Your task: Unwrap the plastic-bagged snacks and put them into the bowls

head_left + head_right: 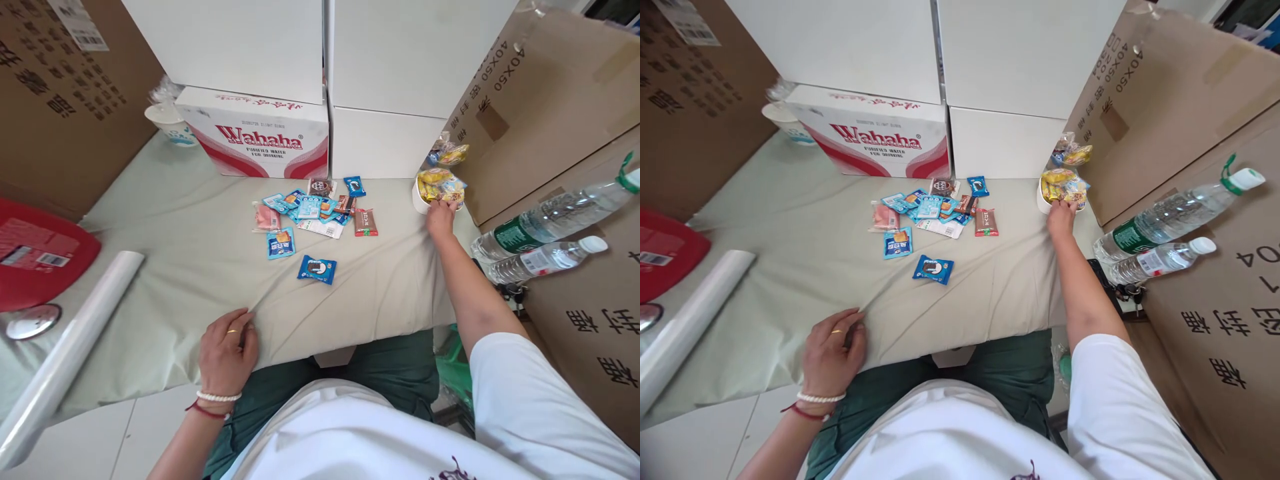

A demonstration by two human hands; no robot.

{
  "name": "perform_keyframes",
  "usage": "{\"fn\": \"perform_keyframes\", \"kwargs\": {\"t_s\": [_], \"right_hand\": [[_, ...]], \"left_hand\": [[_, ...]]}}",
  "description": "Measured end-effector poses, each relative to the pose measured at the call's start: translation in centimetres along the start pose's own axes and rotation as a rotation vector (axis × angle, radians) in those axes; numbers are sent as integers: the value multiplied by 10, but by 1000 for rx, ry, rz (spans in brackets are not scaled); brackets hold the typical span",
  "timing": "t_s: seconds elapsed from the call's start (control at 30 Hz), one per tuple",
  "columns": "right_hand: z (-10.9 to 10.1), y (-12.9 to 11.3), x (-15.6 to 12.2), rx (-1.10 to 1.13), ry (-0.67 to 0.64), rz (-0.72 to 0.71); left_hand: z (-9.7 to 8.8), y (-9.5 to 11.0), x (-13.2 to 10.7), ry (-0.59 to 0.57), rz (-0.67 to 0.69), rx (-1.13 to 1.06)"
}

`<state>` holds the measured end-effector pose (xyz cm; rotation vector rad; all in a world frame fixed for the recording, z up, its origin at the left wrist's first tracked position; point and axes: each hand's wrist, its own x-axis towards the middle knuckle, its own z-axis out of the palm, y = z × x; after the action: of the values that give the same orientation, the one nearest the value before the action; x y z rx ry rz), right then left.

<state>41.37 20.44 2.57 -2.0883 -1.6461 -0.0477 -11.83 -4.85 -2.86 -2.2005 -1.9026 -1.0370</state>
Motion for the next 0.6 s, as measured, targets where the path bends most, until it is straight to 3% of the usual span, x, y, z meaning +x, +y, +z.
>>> {"fn": "perform_keyframes", "kwargs": {"t_s": [0.07, 0.13, 0.23, 0.3, 0.37, 0.43, 0.5, 0.6], "right_hand": [[-6, -6, 1, -16, 11, -12], [-10, -16, -16, -23, 30, -45], [-12, -33, -76, 38, -55, -196], [-11, -38, -128, 115, -172, -347], [-9, -37, -176, 134, -242, -403], [-6, -37, -214, 130, -256, -372], [-3, -41, -237, 120, -204, -334], [-1, -46, -251, 86, -160, -289]], "left_hand": [[-14, -2, 4, 45, -89, -63], [-32, -9, 15, 132, -189, -65], [-54, -27, 49, 192, -278, -39], [-53, -46, 88, 151, -303, -35], [-37, -74, 137, 66, -347, -30], [-10, -107, 195, 11, -403, -32], [21, -143, 255, -12, -466, 17], [61, -192, 336, -9, -534, 61]]}}
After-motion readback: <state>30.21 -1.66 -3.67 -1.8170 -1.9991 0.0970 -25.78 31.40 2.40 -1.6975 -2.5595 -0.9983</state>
